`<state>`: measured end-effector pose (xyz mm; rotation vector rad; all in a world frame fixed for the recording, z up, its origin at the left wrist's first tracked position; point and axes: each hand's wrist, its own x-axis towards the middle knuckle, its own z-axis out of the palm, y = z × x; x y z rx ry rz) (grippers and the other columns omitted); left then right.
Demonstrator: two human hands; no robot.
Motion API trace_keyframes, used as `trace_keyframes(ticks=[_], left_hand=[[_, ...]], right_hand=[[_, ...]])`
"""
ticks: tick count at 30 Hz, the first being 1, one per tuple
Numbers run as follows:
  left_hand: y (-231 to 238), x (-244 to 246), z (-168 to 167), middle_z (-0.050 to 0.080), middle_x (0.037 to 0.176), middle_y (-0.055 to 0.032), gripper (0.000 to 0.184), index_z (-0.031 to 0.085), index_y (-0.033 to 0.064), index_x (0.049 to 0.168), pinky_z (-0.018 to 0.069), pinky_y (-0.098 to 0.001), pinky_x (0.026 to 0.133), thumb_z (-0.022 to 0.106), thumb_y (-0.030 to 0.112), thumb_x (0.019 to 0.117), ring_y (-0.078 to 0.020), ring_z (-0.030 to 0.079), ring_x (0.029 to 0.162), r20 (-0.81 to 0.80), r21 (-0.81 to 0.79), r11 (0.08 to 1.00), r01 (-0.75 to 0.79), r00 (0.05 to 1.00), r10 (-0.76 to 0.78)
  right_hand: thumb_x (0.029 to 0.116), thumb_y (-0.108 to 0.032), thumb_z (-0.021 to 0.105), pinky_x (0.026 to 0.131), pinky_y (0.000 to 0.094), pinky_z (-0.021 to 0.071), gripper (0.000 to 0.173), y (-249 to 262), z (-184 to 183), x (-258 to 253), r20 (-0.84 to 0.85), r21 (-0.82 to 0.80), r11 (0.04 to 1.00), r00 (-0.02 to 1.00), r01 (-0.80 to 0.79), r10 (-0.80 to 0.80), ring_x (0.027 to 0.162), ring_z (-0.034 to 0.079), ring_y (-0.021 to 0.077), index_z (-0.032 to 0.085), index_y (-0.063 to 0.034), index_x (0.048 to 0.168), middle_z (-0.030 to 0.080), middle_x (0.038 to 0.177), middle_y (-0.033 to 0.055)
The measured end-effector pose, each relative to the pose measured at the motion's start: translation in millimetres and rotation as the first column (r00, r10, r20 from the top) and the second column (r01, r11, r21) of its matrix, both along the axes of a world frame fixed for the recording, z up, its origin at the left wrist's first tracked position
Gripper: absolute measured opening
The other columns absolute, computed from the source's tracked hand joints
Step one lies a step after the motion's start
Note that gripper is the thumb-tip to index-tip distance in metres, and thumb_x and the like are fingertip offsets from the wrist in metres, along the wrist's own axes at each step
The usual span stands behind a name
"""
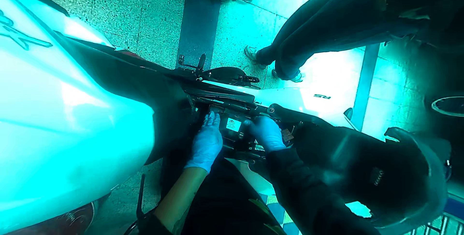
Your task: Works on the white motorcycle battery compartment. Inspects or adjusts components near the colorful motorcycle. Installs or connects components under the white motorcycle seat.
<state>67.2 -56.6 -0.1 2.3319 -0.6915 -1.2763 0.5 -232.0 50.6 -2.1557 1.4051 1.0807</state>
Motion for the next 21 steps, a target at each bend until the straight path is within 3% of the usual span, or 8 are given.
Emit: trace_keyframes(ticks=[3,8,13,17,21], left_hand=[[-1,2,-1,0.028,0.169,-0.0041,0.051,0.036,0.013,0.16,0.0258,-0.0402,0.125,0.036,0.015,0.1093,-0.0201,0.026,0.155,-0.027,-0.034,0.999,-0.007,1.0,0.006],[-8,4,1,0.023,0.17,-0.0053,0.059,0.027,0.0152,0.164,0.0269,-0.0403,0.125,0.04,0.009,0.1067,-0.022,0.022,0.157,0.008,0.086,0.987,0.134,0.991,-0.136],[-13,22,10,0.037,0.165,-0.0006,0.047,0.044,0.0168,0.157,0.0305,-0.0407,0.123,0.036,0.017,0.1102,-0.0188,0.036,0.151,-0.049,0.076,0.996,0.048,0.998,-0.044],[-29,11,13,0.02,0.17,-0.0128,0.061,0.02,0.0055,0.164,0.0289,-0.0414,0.124,0.041,0.008,0.1068,-0.0287,0.023,0.156,-0.011,0.202,0.944,0.261,0.964,-0.264],[-29,12,11,0.015,0.171,-0.0136,0.067,0.016,0.006,0.164,0.0284,-0.0419,0.124,0.045,0.002,0.1039,-0.0291,0.019,0.157,-0.033,0.225,0.931,0.286,0.958,-0.286]], right_hand=[[0.0979,-0.052,0.063,0.084,0.062,0.0533,0.045,-6,-2,5,-0.042,0.016,1.0,0.999,-0.012,0.012,0.102,0.069,0.0372,0.074,-0.0083,0.096,0.072,0.103,0.0175],[0.1038,-0.05,0.052,0.084,0.0602,0.0545,0.048,8,8,19,-0.13,-0.001,0.999,0.991,-0.038,0.038,0.104,0.07,0.0365,0.073,-0.0086,0.096,0.073,0.105,0.0172],[0.1013,-0.042,0.058,0.083,0.0605,0.0549,0.039,3,6,28,-0.186,0.029,0.998,0.98,-0.062,0.066,0.105,0.07,0.0369,0.072,-0.006,0.099,0.072,0.109,0.0182],[0.1014,-0.044,0.058,0.087,0.0617,0.0538,0.042,-5,7,31,-0.186,0.083,0.996,0.982,-0.019,0.034,0.108,0.069,0.0383,0.072,-0.0043,0.103,0.072,0.111,0.0201],[0.1043,-0.043,0.053,0.087,0.0605,0.0539,0.043,5,9,38,-0.221,0.079,0.997,0.975,0.01,0.008,0.108,0.07,0.0371,0.071,-0.0045,0.103,0.072,0.112,0.0196]])
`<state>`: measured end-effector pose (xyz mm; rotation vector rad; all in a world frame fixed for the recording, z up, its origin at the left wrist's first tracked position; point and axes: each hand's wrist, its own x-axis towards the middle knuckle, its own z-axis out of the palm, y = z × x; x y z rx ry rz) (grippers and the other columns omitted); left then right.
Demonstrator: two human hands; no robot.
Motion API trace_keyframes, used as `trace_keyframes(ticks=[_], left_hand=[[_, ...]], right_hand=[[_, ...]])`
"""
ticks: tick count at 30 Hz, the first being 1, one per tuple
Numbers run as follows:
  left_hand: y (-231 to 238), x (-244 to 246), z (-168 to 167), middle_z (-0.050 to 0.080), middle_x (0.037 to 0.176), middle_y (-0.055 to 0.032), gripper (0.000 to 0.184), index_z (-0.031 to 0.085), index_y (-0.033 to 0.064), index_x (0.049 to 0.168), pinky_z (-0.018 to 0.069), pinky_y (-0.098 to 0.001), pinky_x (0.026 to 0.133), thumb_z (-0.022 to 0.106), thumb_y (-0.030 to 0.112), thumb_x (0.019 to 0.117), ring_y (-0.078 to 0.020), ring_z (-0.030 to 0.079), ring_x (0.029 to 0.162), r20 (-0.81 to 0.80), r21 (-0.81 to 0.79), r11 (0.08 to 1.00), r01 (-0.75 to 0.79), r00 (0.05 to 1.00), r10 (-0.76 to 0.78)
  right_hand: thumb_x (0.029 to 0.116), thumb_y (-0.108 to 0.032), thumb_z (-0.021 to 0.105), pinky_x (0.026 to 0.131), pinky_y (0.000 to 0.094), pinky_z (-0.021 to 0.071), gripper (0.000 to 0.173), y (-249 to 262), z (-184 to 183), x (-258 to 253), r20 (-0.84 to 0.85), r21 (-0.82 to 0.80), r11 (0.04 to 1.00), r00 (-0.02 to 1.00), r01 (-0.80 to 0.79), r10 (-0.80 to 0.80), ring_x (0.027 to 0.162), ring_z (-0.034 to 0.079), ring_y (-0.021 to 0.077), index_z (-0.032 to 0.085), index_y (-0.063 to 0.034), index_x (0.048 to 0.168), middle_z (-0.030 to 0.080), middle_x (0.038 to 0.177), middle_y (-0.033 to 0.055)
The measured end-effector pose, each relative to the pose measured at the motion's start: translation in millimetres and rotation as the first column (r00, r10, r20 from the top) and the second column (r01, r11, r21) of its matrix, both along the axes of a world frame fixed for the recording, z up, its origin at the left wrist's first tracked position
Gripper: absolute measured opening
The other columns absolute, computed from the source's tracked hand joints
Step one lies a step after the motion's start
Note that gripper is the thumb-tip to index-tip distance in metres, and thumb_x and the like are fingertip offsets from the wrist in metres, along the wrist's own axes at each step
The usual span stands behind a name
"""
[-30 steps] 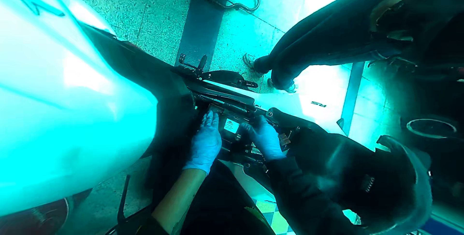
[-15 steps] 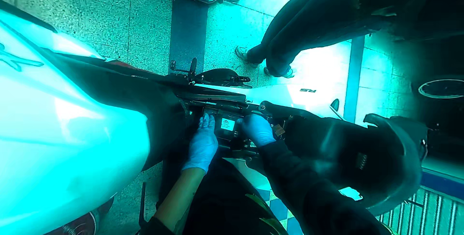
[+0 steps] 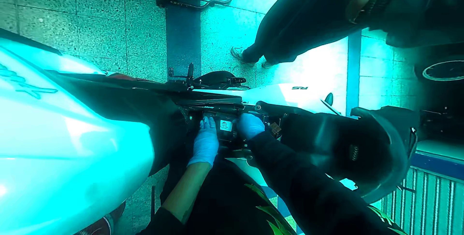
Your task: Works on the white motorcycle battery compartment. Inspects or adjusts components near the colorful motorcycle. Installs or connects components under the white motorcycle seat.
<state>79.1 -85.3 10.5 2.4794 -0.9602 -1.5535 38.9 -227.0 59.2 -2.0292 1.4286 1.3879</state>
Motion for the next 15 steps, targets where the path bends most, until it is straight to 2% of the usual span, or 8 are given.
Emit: trace_keyframes(ticks=[3,5,7,9,11,13,14,15], left_hand=[[2,0,-4,0.015,0.171,-0.0134,0.068,0.016,0.006,0.164,0.0294,-0.0429,0.123,0.046,0.004,0.1038,-0.0294,0.019,0.157,-0.031,-0.034,0.999,-0.01,0.999,0.009],[-5,-6,-10,0.013,0.17,-0.0189,0.073,0.016,0.0015,0.163,0.0321,-0.0459,0.122,0.053,0.001,0.1002,-0.0353,0.021,0.156,0.003,-0.043,0.999,0.006,1.0,-0.006],[-2,-6,-11,0.01,0.171,-0.0189,0.072,0.016,0.0024,0.163,0.0328,-0.0492,0.121,0.052,0.001,0.1014,-0.0382,0.021,0.155,-0.013,-0.052,0.999,0.013,1.0,-0.013],[1,23,-8,0.021,0.17,-0.01,0.059,0.028,0.0109,0.162,0.0348,-0.0496,0.12,0.045,0.008,0.106,-0.0314,0.031,0.153,-0.077,-0.107,0.994,0.014,0.997,-0.022],[0,51,2,0.044,0.16,-0.0084,0.042,0.052,0.0109,0.149,0.0395,-0.0486,0.117,0.044,0.02,0.1098,-0.0274,0.047,0.144,-0.096,-0.179,0.984,-0.004,0.995,-0.013],[-9,58,22,0.06,0.141,-0.0139,0.033,0.064,0.007,0.133,0.0463,-0.0513,0.11,0.059,0.021,0.1034,-0.0321,0.056,0.131,0.074,-0.233,0.969,0.078,0.995,-0.062],[-18,64,25,0.058,0.143,-0.0169,0.046,0.061,0.0049,0.137,0.041,-0.0532,0.114,0.072,0.021,0.0951,-0.0352,0.052,0.135,0.173,-0.251,0.959,0.132,0.981,-0.09],[-30,73,23,0.051,0.15,-0.0215,0.075,0.051,0.0022,0.147,0.0316,-0.0573,0.119,0.084,0.025,0.0841,-0.04,0.044,0.142,0.262,-0.219,0.953,0.208,0.954,-0.147]], right_hand=[[0.1033,-0.037,0.055,0.084,0.0601,0.0544,0.037,-1,-4,4,-0.04,0.014,1.0,0.999,-0.013,0.013,0.107,0.07,0.0372,0.072,-0.0043,0.102,0.072,0.11,0.0188],[0.1005,-0.033,0.059,0.084,0.0622,0.0539,0.033,-10,-8,7,-0.038,0.03,0.999,0.999,-0.019,0.02,0.107,0.069,0.0399,0.071,-0.002,0.103,0.071,0.111,0.021],[0.0994,-0.032,0.06,0.085,0.0634,0.0539,0.033,-6,-10,6,-0.042,0.019,1.0,0.999,-0.015,0.016,0.108,0.068,0.0413,0.071,-0.0009,0.104,0.071,0.112,0.0224],[0.1015,-0.04,0.057,0.084,0.0634,0.054,0.04,-10,-8,4,-0.005,-0.025,1.0,1.0,-0.013,0.013,0.107,0.069,0.0406,0.072,-0.0024,0.104,0.071,0.112,0.0217],[0.1017,-0.048,0.056,0.087,0.0634,0.0536,0.047,-14,-2,-4,0.051,-0.04,0.999,0.999,0.002,0.0,0.108,0.069,0.0395,0.072,-0.004,0.104,0.072,0.112,0.0209],[0.1,-0.057,0.055,0.088,0.0626,0.0532,0.055,-9,-2,-24,0.061,-0.029,0.999,0.998,0.024,-0.022,0.108,0.069,0.0383,0.073,-0.005,0.104,0.072,0.11,0.0198],[0.0991,-0.059,0.056,0.088,0.0625,0.0531,0.057,-7,-4,-29,0.056,-0.024,0.999,0.998,0.038,-0.036,0.109,0.069,0.038,0.073,-0.0049,0.104,0.072,0.111,0.0198],[0.0984,-0.06,0.056,0.089,0.0624,0.053,0.058,-7,-9,-31,0.054,-0.023,0.999,0.997,0.048,-0.047,0.109,0.069,0.0377,0.073,-0.005,0.104,0.072,0.111,0.0196]])
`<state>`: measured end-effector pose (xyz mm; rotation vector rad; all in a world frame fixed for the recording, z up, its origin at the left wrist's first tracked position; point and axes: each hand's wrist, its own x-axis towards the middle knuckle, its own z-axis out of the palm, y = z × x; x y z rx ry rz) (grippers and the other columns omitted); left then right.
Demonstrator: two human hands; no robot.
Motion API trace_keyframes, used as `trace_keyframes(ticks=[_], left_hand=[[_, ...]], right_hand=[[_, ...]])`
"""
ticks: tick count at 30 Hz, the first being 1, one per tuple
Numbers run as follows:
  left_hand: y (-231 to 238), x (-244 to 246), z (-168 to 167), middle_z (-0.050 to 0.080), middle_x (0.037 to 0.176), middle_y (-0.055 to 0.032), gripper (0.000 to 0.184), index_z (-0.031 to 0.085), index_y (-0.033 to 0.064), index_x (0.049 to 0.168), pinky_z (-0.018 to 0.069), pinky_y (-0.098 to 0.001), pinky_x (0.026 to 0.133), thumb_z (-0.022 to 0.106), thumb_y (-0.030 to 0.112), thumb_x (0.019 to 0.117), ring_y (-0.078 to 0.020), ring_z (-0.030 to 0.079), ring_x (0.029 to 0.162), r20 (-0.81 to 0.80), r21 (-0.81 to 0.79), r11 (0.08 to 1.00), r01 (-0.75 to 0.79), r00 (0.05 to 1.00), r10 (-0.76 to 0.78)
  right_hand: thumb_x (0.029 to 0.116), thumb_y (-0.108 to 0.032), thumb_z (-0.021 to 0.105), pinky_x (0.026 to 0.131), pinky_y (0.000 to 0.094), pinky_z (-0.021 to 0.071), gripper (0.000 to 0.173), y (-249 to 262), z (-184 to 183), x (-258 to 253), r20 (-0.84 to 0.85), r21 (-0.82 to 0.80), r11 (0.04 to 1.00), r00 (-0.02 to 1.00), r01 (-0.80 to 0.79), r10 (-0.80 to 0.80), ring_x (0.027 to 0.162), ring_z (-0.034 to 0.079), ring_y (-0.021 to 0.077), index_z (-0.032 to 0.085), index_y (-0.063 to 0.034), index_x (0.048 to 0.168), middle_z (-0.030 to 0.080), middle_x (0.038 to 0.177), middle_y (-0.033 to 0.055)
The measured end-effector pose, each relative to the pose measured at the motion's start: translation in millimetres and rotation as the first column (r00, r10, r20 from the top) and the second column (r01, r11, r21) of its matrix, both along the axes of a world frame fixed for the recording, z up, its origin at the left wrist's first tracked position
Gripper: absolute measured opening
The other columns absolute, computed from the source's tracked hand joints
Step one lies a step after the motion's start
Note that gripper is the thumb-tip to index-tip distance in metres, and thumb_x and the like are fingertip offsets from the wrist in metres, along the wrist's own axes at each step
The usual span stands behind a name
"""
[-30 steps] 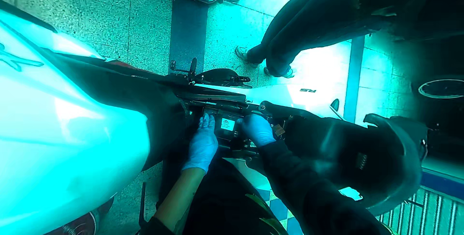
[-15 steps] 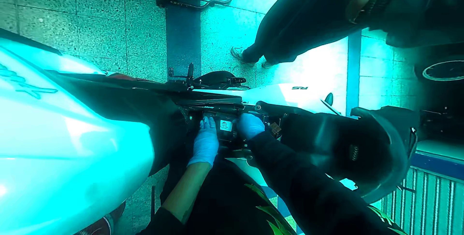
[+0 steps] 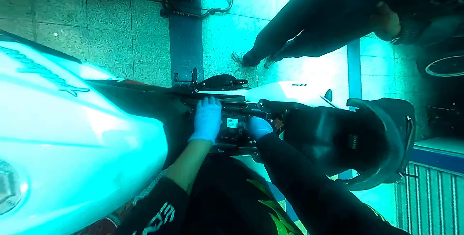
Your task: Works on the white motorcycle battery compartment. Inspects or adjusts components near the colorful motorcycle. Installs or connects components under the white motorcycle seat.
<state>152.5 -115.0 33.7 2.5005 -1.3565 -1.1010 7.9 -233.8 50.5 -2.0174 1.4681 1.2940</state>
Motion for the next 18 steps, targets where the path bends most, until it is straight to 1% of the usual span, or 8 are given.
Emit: trace_keyframes(ticks=[1,2,3,6,8,12,16,18], left_hand=[[-9,9,-8,0.043,0.155,-0.0251,0.102,0.038,0.0006,0.155,0.0227,-0.0612,0.122,0.091,0.031,0.0736,-0.0443,0.036,0.147,0.067,0.061,0.997,0.047,0.996,-0.051],[-14,18,-20,0.039,0.157,-0.0272,0.117,0.032,-0.0007,0.158,0.0184,-0.0635,0.123,0.094,0.039,0.0665,-0.0468,0.033,0.148,0.1,0.128,0.989,0.079,0.991,-0.092],[-15,25,-33,0.042,0.155,-0.0276,0.121,0.033,-0.0013,0.156,0.019,-0.0646,0.122,0.095,0.045,0.0635,-0.0476,0.035,0.146,0.106,0.164,0.982,0.098,0.988,-0.116],[-17,36,-50,0.059,0.138,-0.0224,0.095,0.055,0.0007,0.139,0.0327,-0.0634,0.116,0.093,0.05,0.0657,-0.0428,0.053,0.131,0.062,0.17,0.979,0.115,0.99,-0.127],[-17,35,-49,0.062,0.129,-0.0225,0.084,0.06,0.0009,0.132,0.0408,-0.0614,0.108,0.092,0.045,0.0681,-0.0425,0.058,0.122,0.043,0.164,0.979,0.119,0.991,-0.128],[-22,35,-48,0.064,0.124,-0.022,0.075,0.062,0.0009,0.126,0.0446,-0.0615,0.103,0.093,0.037,0.0684,-0.0426,0.06,0.117,0.06,0.183,0.977,0.111,0.991,-0.124],[-31,33,-48,0.063,0.124,-0.0224,0.077,0.058,-0.0003,0.131,0.0452,-0.0613,0.101,0.092,0.032,0.07,-0.0439,0.06,0.114,0.086,0.199,0.969,0.146,0.982,-0.166],[-32,30,-47,0.061,0.132,-0.0242,0.103,0.045,-0.0003,0.149,0.0417,-0.065,0.104,0.095,0.035,0.0659,-0.0463,0.059,0.119,0.093,0.182,0.967,0.18,0.976,-0.199]], right_hand=[[0.0977,-0.06,0.057,0.089,0.0625,0.0529,0.058,0,-4,0,-0.005,0.008,1.0,1.0,0.011,-0.01,0.109,0.069,0.0376,0.072,-0.0049,0.104,0.072,0.112,0.0197],[0.0973,-0.059,0.058,0.089,0.0628,0.0525,0.057,-1,-5,2,-0.012,0.028,0.999,1.0,0.017,-0.017,0.11,0.068,0.0376,0.072,-0.0048,0.105,0.072,0.113,0.0199],[0.0971,-0.058,0.059,0.089,0.0627,0.0526,0.055,-2,-6,4,-0.017,0.053,0.998,1.0,0.014,-0.013,0.11,0.068,0.0375,0.072,-0.0049,0.105,0.072,0.112,0.0199],[0.0999,-0.056,0.055,0.088,0.0621,0.0532,0.054,-2,-8,8,-0.039,0.118,0.993,0.999,-0.016,0.021,0.109,0.069,0.037,0.072,-0.0056,0.102,0.072,0.111,0.0193],[0.1027,-0.055,0.049,0.087,0.0617,0.0533,0.056,-1,-5,10,-0.061,0.142,0.99,0.998,-0.024,0.033,0.109,0.069,0.0372,0.072,-0.0049,0.102,0.072,0.112,0.0195],[0.1049,-0.056,0.044,0.089,0.0614,0.0529,0.059,0,3,28,-0.096,0.156,0.988,0.995,0.012,0.003,0.11,0.069,0.0379,0.071,-0.0032,0.105,0.072,0.113,0.0203],[0.1034,-0.041,0.054,0.084,0.0621,0.0546,0.041,3,0,40,-0.104,0.14,0.989,0.994,0.042,-0.027,0.106,0.07,0.0385,0.073,-0.005,0.102,0.073,0.11,0.0193],[0.1031,-0.036,0.055,0.083,0.0626,0.0544,0.035,4,-4,36,-0.103,0.136,0.988,0.993,0.07,-0.056,0.107,0.069,0.0395,0.073,-0.0058,0.103,0.073,0.111,0.0189]])
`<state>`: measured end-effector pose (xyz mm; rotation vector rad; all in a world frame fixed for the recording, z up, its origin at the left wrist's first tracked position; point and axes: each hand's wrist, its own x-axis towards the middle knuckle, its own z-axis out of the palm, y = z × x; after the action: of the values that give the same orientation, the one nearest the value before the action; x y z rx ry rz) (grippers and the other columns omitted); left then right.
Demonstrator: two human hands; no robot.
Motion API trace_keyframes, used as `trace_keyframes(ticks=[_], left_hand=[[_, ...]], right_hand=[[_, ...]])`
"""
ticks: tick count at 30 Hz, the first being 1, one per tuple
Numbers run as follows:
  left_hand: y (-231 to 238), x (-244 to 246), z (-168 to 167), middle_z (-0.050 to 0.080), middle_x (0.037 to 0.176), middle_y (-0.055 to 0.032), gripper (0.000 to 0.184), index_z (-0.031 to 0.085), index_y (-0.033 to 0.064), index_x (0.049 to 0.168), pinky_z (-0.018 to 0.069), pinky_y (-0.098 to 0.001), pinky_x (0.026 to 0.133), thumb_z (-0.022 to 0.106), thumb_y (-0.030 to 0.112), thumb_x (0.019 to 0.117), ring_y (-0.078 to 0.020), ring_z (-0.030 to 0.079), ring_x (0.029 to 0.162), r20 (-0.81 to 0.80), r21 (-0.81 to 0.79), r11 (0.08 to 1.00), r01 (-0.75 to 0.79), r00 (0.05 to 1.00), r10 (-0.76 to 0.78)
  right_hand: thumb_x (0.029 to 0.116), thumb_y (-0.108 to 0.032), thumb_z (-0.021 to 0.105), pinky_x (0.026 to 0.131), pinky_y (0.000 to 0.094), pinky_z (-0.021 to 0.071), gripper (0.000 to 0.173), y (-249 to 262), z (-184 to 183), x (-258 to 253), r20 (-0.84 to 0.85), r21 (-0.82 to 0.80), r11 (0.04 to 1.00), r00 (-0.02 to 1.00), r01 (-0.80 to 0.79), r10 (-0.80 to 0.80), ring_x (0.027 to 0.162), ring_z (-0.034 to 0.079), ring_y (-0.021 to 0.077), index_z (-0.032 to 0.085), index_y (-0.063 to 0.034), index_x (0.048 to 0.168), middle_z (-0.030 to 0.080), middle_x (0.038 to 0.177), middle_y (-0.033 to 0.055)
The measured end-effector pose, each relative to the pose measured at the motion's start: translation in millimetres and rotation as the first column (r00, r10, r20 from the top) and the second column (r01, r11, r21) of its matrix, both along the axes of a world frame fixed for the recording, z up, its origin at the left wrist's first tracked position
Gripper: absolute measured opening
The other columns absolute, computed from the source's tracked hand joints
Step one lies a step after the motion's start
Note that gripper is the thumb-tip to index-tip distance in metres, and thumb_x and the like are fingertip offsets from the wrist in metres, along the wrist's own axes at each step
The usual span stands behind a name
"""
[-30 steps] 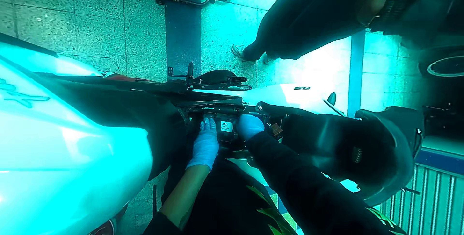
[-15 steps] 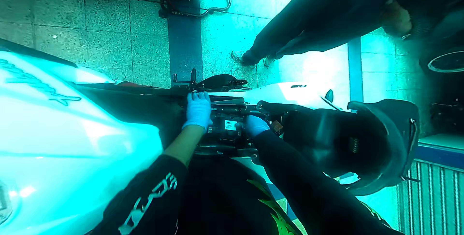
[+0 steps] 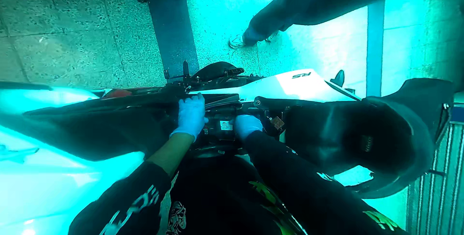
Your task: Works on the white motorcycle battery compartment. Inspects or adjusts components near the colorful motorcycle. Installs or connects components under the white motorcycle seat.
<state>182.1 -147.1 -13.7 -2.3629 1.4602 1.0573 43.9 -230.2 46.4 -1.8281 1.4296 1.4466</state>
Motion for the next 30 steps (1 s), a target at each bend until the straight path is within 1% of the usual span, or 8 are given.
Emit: trace_keyframes(ticks=[2,3,7,11,15,21,24,30], left_hand=[[-7,-3,3,0.051,0.145,-0.0258,0.13,0.025,0.0023,0.161,0.0331,-0.0694,0.112,0.099,0.039,0.0601,-0.0497,0.051,0.13,0.017,0.025,0.998,0.053,0.998,-0.053],[-6,-7,2,0.05,0.146,-0.0267,0.133,0.022,0.0016,0.161,0.0325,-0.07,0.112,0.099,0.039,0.0597,-0.0506,0.05,0.131,0.037,0.044,0.996,0.082,0.996,-0.083],[-9,-11,-5,0.059,0.133,-0.0268,0.112,0.037,-0.0012,0.154,0.0395,-0.0688,0.105,0.096,0.024,0.0613,-0.0496,0.056,0.122,0.116,0.0,0.996,0.092,0.989,-0.091],[-5,-13,-8,0.061,0.13,-0.025,0.102,0.039,0.0008,0.153,0.0409,-0.0677,0.104,0.092,0.016,0.0669,-0.047,0.058,0.12,0.147,0.026,0.995,0.094,0.984,-0.097],[-7,-11,-7,0.062,0.127,-0.0255,0.098,0.041,-0.0006,0.151,0.0427,-0.0665,0.102,0.091,0.018,0.0695,-0.0477,0.059,0.118,0.119,0.003,0.995,0.096,0.988,-0.095],[-8,-14,-11,0.063,0.126,-0.0262,0.087,0.041,-0.0008,0.151,0.0423,-0.068,0.102,0.085,0.014,0.0772,-0.0475,0.06,0.117,0.162,-0.023,0.996,0.083,0.984,-0.078],[4,-19,-13,0.061,0.129,-0.0262,0.09,0.039,0.0007,0.153,0.0412,-0.0693,0.103,0.085,0.011,0.0765,-0.0478,0.059,0.119,0.195,-0.058,0.995,0.085,0.978,-0.073],[5,-20,-11,0.061,0.13,-0.027,0.11,0.03,0.0014,0.158,0.0401,-0.0689,0.103,0.092,0.021,0.0691,-0.0482,0.058,0.12,0.189,-0.063,0.994,0.089,0.979,-0.076]], right_hand=[[0.1019,-0.034,0.057,0.082,0.0638,0.0542,0.032,-9,-5,0,0.014,-0.009,1.0,1.0,0.02,-0.02,0.106,0.069,0.04,0.073,-0.0061,0.104,0.073,0.111,0.0189],[0.1021,-0.034,0.057,0.082,0.0644,0.0538,0.033,-10,-5,0,0.013,-0.003,1.0,0.999,0.029,-0.029,0.107,0.069,0.0407,0.073,-0.0052,0.104,0.072,0.111,0.0198],[0.1028,-0.042,0.056,0.087,0.063,0.0526,0.043,-27,1,15,-0.028,0.048,0.998,0.999,0.031,-0.029,0.11,0.068,0.0404,0.072,-0.0023,0.105,0.071,0.113,0.0215],[0.1038,-0.04,0.054,0.085,0.0629,0.0535,0.041,-17,-1,16,-0.047,0.044,0.999,0.999,0.015,-0.012,0.108,0.068,0.0406,0.071,-0.0027,0.104,0.072,0.112,0.0214],[0.104,-0.035,0.053,0.082,0.0627,0.0543,0.036,-10,-6,7,-0.036,-0.005,0.999,0.999,0.035,-0.035,0.106,0.069,0.0401,0.072,-0.0039,0.103,0.072,0.11,0.0202],[0.1036,-0.039,0.055,0.087,0.0635,0.0528,0.041,-20,-4,13,-0.035,0.008,1.0,0.999,0.012,-0.011,0.112,0.067,0.0412,0.071,-0.001,0.108,0.07,0.116,0.0229],[0.1031,-0.04,0.056,0.085,0.0626,0.053,0.041,-12,-4,10,-0.027,-0.011,1.0,0.999,0.023,-0.023,0.109,0.068,0.0405,0.072,-0.0024,0.105,0.071,0.113,0.0218],[0.0989,-0.032,0.06,0.079,0.0632,0.054,0.03,-1,-9,1,0.029,-0.067,0.996,0.998,0.064,-0.062,0.105,0.069,0.0403,0.073,-0.0048,0.099,0.072,0.108,0.0202]])
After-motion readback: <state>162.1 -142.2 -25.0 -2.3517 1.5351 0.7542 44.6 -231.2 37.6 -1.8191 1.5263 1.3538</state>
